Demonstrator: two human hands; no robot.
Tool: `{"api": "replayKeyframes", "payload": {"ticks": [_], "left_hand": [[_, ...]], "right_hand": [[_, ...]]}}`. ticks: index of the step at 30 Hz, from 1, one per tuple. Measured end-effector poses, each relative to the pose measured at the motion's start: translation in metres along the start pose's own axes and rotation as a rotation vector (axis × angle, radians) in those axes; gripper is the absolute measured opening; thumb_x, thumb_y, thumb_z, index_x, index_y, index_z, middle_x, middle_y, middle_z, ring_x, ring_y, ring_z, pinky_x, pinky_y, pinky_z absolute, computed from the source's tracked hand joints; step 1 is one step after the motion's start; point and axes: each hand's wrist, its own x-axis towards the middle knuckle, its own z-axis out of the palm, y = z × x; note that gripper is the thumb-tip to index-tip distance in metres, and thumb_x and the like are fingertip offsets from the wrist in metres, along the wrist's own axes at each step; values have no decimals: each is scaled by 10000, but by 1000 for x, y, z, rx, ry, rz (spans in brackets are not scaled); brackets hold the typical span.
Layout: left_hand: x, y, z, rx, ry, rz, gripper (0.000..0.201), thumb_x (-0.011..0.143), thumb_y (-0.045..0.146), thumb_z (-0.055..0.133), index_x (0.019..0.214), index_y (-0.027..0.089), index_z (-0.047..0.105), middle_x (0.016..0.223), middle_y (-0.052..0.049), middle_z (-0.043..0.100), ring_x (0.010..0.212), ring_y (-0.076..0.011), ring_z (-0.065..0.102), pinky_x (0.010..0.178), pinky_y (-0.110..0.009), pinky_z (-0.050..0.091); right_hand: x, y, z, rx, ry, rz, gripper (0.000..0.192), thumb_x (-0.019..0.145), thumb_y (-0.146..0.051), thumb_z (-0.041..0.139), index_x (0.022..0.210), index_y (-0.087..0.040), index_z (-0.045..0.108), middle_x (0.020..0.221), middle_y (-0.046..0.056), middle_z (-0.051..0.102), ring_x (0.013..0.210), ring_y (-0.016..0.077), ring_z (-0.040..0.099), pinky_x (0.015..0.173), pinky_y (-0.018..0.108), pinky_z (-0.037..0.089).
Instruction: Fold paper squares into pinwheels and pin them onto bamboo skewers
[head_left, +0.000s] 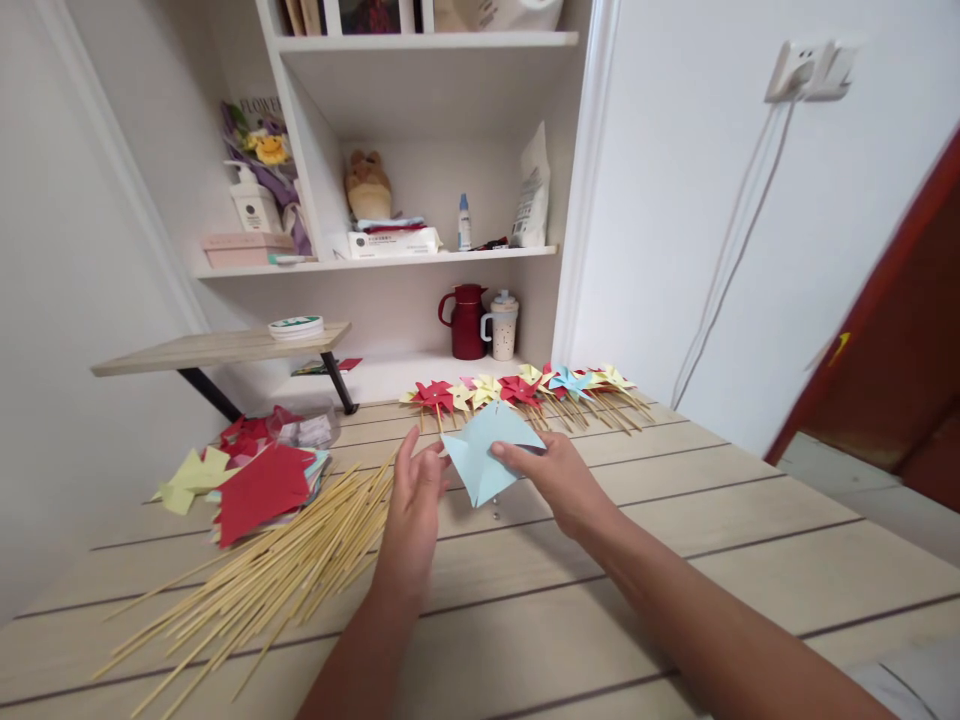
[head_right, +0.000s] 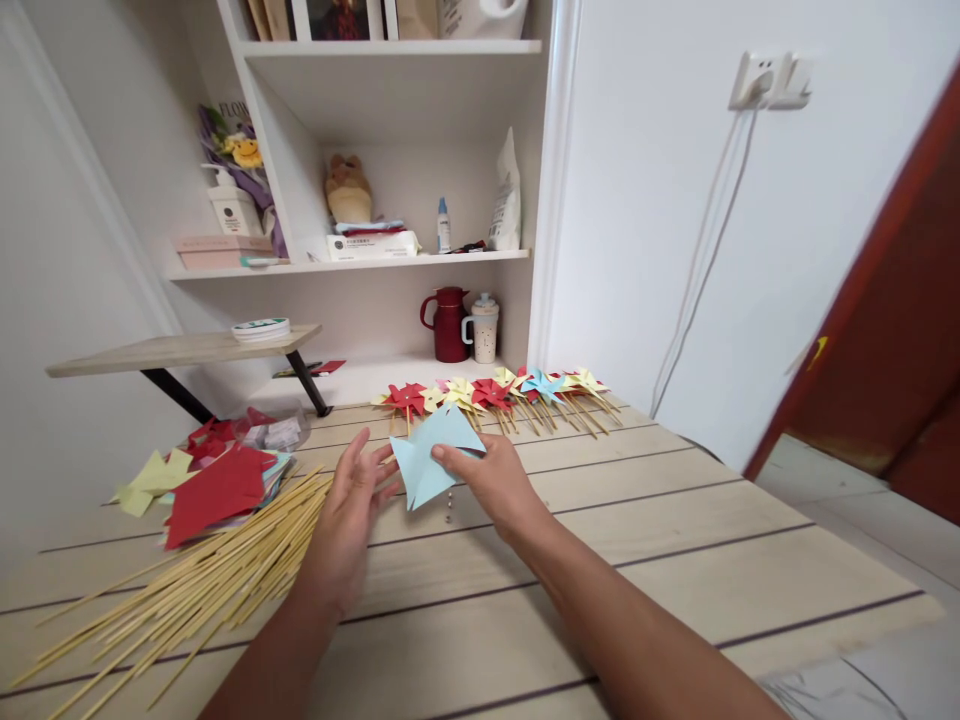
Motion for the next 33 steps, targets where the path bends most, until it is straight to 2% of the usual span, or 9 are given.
{"api": "replayKeyframes", "payload": {"ticks": [1,3,6,8,12,17,22,28,33], "left_hand": [[1,0,-1,-46,23,-38,658,898,581,563,1458,272,413,1393,-146,585,1235,-270,590,1023,-416,450],[3,-1,-3,-137,-8,-138,589,911,547,566,1406,241,478,1344,-156,625,1186,-274,623,1004,-434,466],[3,-3,-3,-261,-150,-312,471,931,496,558,1276,178,593,1257,-172,680,1092,-272,668,961,-435,496],[1,-2,-2,-314,-227,-359,422,926,487,571,1204,178,645,1239,-158,694,1063,-260,674,935,-421,511],[-2,0,0,-310,-266,-318,404,885,487,641,1170,204,682,1194,-122,720,996,-229,683,875,-369,524],[-3,3,0,-288,-277,-266,495,874,550,625,1192,176,684,1204,-149,713,1064,-252,666,930,-371,489],[-3,4,-1,-201,-318,-228,418,853,501,674,1074,153,745,1095,-137,745,1005,-237,670,912,-352,487],[-2,3,-2,-160,-242,-200,341,755,443,787,926,147,779,936,-105,758,867,-201,672,839,-309,503],[-1,2,-3,-127,-203,-204,353,730,433,803,930,143,782,919,-98,759,835,-190,673,788,-286,504]], "right_hand": [[-1,-1,0,22,-16,-12,309,704,-450,777,770,-158,703,751,56,710,697,206,606,695,334,468],[-2,-2,1,60,-55,-45,311,696,-448,789,777,-163,695,755,45,703,707,200,597,704,331,468],[-4,-2,3,97,-111,-67,299,696,-428,794,798,-165,693,771,32,701,718,189,592,714,321,467],[-5,-1,5,111,-142,-55,291,704,-423,787,792,-164,684,748,24,693,693,181,583,695,315,465],[-5,0,8,99,-141,-38,286,701,-414,783,786,-161,681,724,19,686,674,176,574,678,309,458],[-4,3,7,78,-150,-31,310,702,-424,780,841,-156,708,801,34,713,747,192,599,745,323,462],[-4,4,6,36,-170,-43,295,708,-432,774,786,-161,687,734,19,679,700,181,573,702,313,452],[-5,4,7,-14,-190,-39,320,707,-463,772,760,-161,680,703,18,658,684,181,564,683,308,447],[-3,8,6,-2,-222,-59,336,709,-474,775,766,-161,667,684,-2,630,654,158,525,666,292,411]]}}
